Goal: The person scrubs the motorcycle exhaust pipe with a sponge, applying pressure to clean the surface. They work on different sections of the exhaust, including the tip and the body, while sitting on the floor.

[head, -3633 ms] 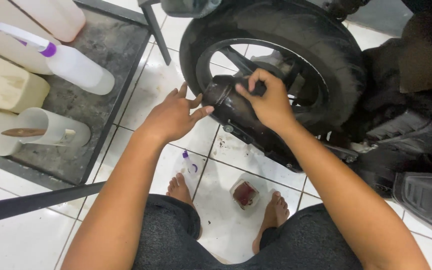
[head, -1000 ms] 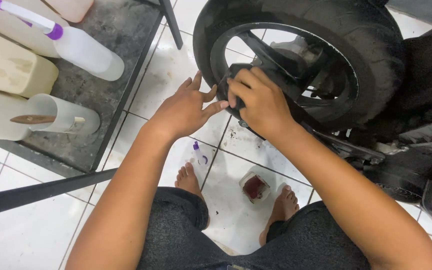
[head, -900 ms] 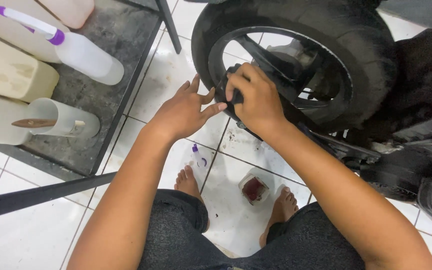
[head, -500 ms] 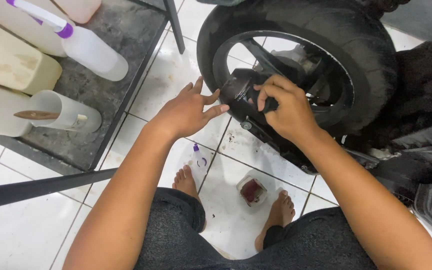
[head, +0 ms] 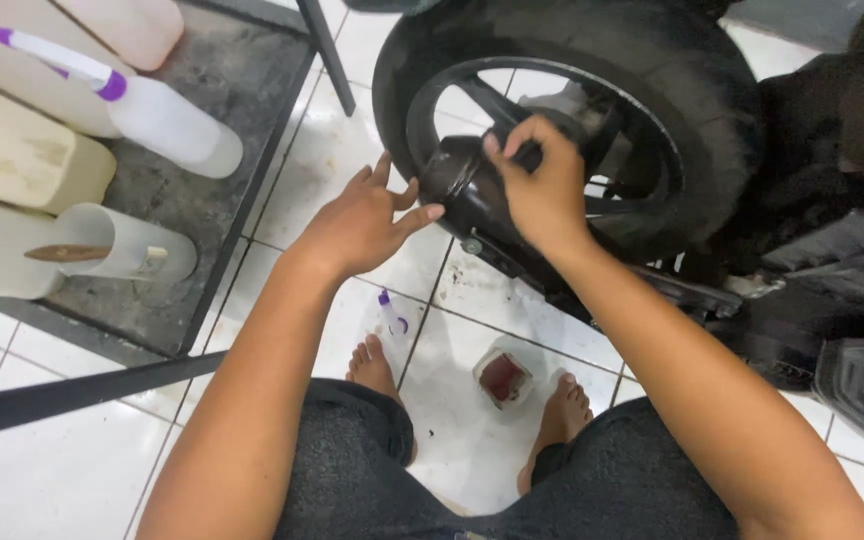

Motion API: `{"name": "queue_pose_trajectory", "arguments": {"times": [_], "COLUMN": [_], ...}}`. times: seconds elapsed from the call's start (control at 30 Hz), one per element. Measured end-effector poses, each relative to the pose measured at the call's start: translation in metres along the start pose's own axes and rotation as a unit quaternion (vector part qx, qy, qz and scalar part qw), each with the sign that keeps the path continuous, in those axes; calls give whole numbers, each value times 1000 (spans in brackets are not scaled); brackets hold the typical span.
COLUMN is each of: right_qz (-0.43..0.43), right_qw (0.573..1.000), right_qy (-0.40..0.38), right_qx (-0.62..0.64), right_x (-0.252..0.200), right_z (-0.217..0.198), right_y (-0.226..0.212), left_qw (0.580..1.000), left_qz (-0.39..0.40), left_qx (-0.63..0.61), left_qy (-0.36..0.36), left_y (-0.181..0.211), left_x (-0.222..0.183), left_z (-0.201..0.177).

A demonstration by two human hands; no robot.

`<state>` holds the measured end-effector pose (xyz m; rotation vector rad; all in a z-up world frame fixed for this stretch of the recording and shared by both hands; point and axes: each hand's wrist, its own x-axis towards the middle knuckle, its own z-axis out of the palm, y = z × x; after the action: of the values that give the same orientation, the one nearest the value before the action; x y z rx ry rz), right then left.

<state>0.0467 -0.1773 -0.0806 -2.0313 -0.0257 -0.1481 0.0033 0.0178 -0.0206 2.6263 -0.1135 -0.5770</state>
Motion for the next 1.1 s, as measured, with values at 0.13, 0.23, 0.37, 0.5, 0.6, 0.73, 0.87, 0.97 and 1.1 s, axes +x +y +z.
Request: {"name": "queue_pose_trajectory", "arguments": {"times": [0.13,0.23,0.37,0.5,0.6,0.73,0.87,0.97,1.1], "right_qz": [-215,-306,-396,-427,-381,-278,-158,-214,-285], "right_qw": [968,927,887,866,891,936,975,949,908], "right_qy": [-122,-195,-195,-145,-121,-110,-120,-187,-243], "right_qx": [-39,-94,-137,-217,-217,-185,-100,-134,-187], "right_x": [-19,-21,-17,-17,-13,-16,-13,-21,-20], "right_z": [-23,-32,-22,2,18,16,-5,-22,-22], "right_y": [6,15,11,1,-2,-11,-16,-15,-11], "left_qw": [1000,1000,1000,1000,1000,1000,1000,999,999], "left_qz": [-21,-6,-12,-13,-18,-4,-4,-10,-6], "left_qx": [-17,-20,-15,-19,-16,-2,-5,-16,-21], "left_qy": [-15,-10,-16,-10,-16,-10,-19,-29,-38], "left_y": [0,0,1,-2,-2,-4,0,-1,-3], "left_x": [-9,-10,-10,-7,-8,-4,-8,-14,-14], "left_z": [-5,-6,-10,-5,-6,0,-7,-9,-13]}}
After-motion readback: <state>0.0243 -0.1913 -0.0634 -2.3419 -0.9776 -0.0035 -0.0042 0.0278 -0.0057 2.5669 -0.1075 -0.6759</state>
